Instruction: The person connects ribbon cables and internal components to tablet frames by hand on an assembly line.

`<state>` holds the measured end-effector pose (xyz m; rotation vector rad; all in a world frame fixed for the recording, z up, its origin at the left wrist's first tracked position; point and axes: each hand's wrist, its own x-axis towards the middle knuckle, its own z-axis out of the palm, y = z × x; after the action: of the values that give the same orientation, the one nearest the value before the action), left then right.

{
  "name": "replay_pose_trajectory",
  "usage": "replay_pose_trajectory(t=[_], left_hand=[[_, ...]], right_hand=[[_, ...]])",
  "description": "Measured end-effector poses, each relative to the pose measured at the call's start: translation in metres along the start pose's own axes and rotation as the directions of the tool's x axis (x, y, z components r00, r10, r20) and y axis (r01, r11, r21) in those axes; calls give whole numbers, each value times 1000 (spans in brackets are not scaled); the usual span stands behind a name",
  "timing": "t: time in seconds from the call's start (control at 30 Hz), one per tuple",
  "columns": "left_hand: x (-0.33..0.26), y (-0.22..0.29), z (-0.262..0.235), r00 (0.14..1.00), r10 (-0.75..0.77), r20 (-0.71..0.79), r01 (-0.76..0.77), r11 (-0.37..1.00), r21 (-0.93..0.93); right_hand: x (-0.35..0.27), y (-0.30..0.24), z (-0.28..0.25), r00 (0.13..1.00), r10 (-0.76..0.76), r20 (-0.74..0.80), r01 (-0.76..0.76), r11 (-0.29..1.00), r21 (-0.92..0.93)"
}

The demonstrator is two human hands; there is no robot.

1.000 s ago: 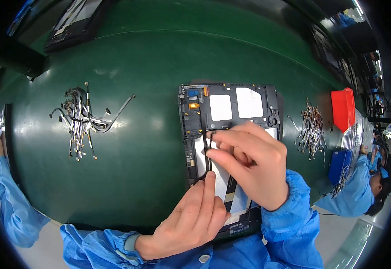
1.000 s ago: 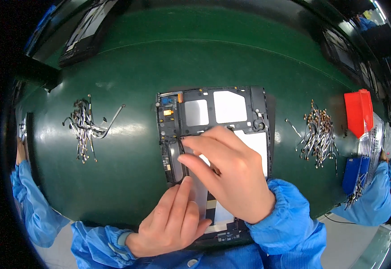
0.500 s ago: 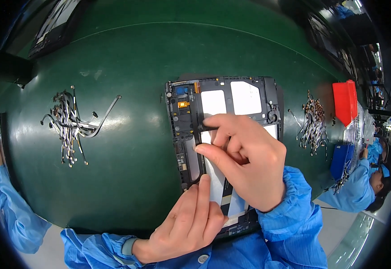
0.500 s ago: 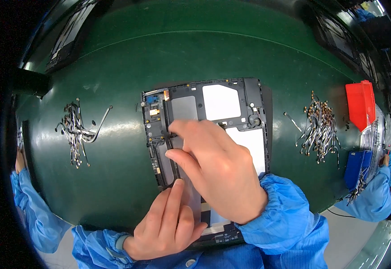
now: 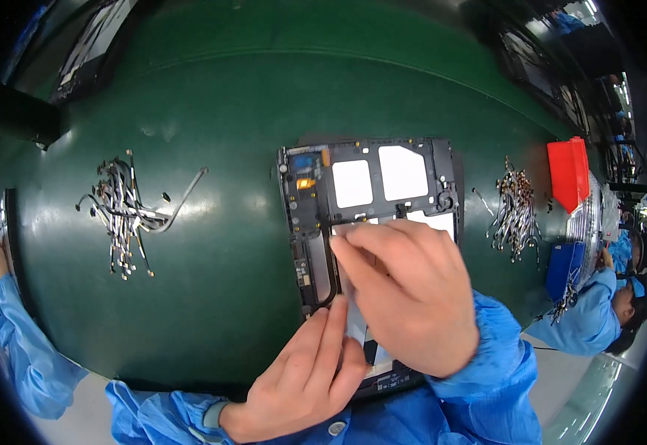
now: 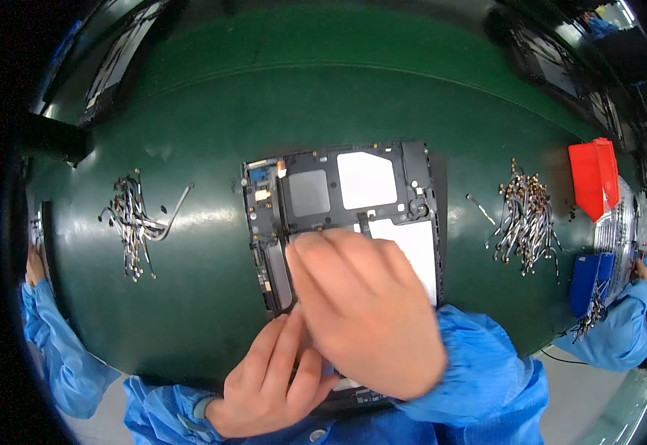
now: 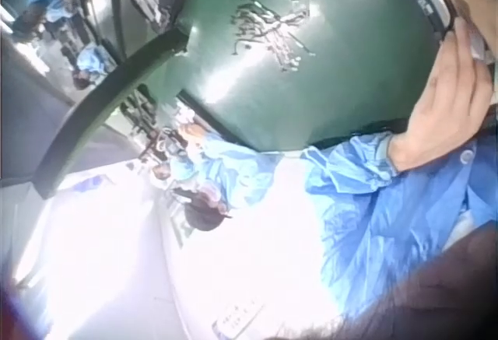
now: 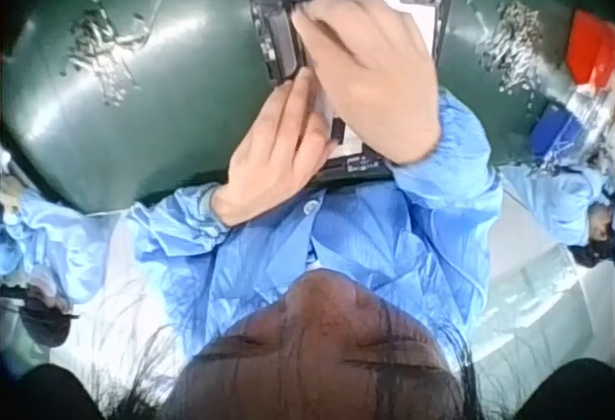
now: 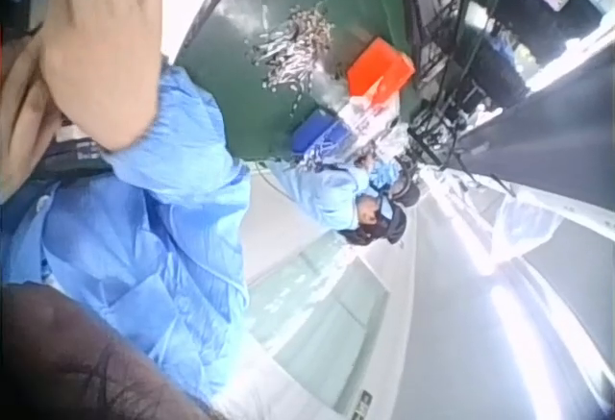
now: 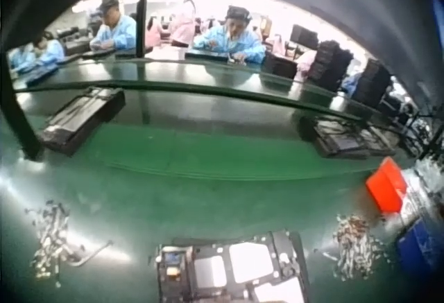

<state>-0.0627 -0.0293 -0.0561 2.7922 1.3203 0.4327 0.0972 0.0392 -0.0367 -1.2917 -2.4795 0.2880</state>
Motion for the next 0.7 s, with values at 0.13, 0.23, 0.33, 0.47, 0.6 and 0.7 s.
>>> replay_pose_trajectory(t=[0.13,0.23,0.33,0.47,0.6,0.7], left_hand=[[-47,2,-21,997,-59,52,76,904,-420],[-57,-6,-21,957,-251,146,290,811,-509],[-60,-11,-24,924,-269,271,378,744,-551],[-59,-10,-5,943,-305,134,292,561,-775],[-29,-27,-11,933,-343,-107,148,639,-754],[-26,-91,-30,988,-17,-156,-16,978,-207]], right_hand=[[-45,14,-30,939,286,-193,-284,958,37],[-93,17,-28,796,594,-117,-566,798,208],[-109,9,-8,779,627,19,-593,727,346],[-126,-3,8,666,743,61,-583,468,664],[-88,16,-6,562,825,-50,-335,282,899],[-37,36,-11,656,747,-103,-236,332,913]])
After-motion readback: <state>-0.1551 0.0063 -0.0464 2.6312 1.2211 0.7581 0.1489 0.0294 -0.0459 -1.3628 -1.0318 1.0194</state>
